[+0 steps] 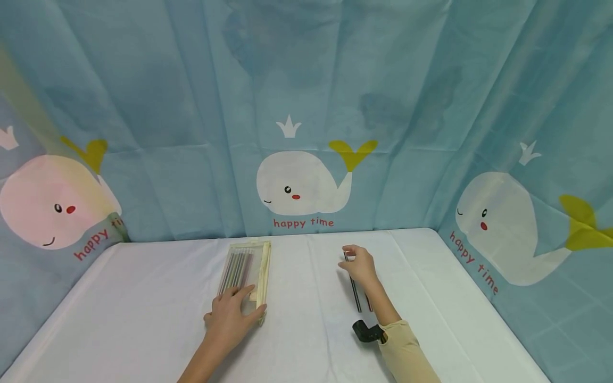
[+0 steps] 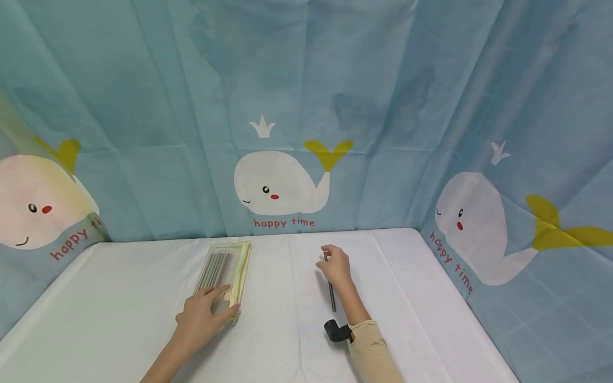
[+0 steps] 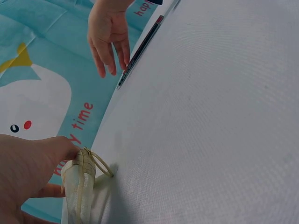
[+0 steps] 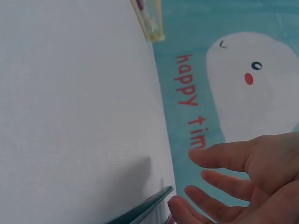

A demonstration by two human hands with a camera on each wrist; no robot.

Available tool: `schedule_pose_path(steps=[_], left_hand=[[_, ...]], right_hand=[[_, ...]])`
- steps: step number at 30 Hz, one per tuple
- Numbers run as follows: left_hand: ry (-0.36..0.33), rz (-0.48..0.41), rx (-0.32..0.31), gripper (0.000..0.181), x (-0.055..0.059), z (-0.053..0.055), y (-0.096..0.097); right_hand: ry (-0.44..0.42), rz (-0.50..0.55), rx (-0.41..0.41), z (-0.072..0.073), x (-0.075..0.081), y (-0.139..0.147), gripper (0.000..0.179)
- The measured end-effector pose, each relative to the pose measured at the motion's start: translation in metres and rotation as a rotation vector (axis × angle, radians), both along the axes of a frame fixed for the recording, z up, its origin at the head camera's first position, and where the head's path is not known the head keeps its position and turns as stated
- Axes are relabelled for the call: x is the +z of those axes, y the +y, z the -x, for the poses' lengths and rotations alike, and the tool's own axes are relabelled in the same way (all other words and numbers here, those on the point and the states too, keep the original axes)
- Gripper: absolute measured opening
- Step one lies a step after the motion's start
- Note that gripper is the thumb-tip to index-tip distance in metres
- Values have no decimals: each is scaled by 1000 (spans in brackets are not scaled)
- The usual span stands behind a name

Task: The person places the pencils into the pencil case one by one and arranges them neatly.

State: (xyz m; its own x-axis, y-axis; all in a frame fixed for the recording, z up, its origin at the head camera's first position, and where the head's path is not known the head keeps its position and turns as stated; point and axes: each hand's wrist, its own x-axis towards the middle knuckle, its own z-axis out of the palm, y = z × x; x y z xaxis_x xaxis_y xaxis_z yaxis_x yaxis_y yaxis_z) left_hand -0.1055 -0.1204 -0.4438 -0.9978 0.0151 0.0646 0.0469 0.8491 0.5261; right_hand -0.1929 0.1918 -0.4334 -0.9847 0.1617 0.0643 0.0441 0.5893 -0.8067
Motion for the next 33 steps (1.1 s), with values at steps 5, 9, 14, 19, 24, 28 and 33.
schedule_pose_path(steps=[5, 9, 14, 19, 24, 28, 33], left_hand=[[-5, -2, 0, 61, 0, 0, 0], [2, -5, 1, 61, -1, 0, 0], [15, -3, 3, 61, -2, 0, 0], [14, -1, 2, 60, -2, 0, 0], [12, 0, 3, 61, -2, 1, -1], [11, -1, 2, 61, -2, 1, -1], [10, -1, 0, 61, -1, 0, 0]], right_hand=[[-39, -19, 1, 1, -2, 1, 47], [-54, -40, 13, 1, -5, 2, 52], [-54, -68, 27, 2, -10, 1, 54], [-48, -96, 18, 2, -13, 0, 47], [-46, -109, 10, 1, -15, -1, 36], [-59, -81, 12, 1, -17, 0, 32], [-85, -10, 9, 1, -16, 2, 32]])
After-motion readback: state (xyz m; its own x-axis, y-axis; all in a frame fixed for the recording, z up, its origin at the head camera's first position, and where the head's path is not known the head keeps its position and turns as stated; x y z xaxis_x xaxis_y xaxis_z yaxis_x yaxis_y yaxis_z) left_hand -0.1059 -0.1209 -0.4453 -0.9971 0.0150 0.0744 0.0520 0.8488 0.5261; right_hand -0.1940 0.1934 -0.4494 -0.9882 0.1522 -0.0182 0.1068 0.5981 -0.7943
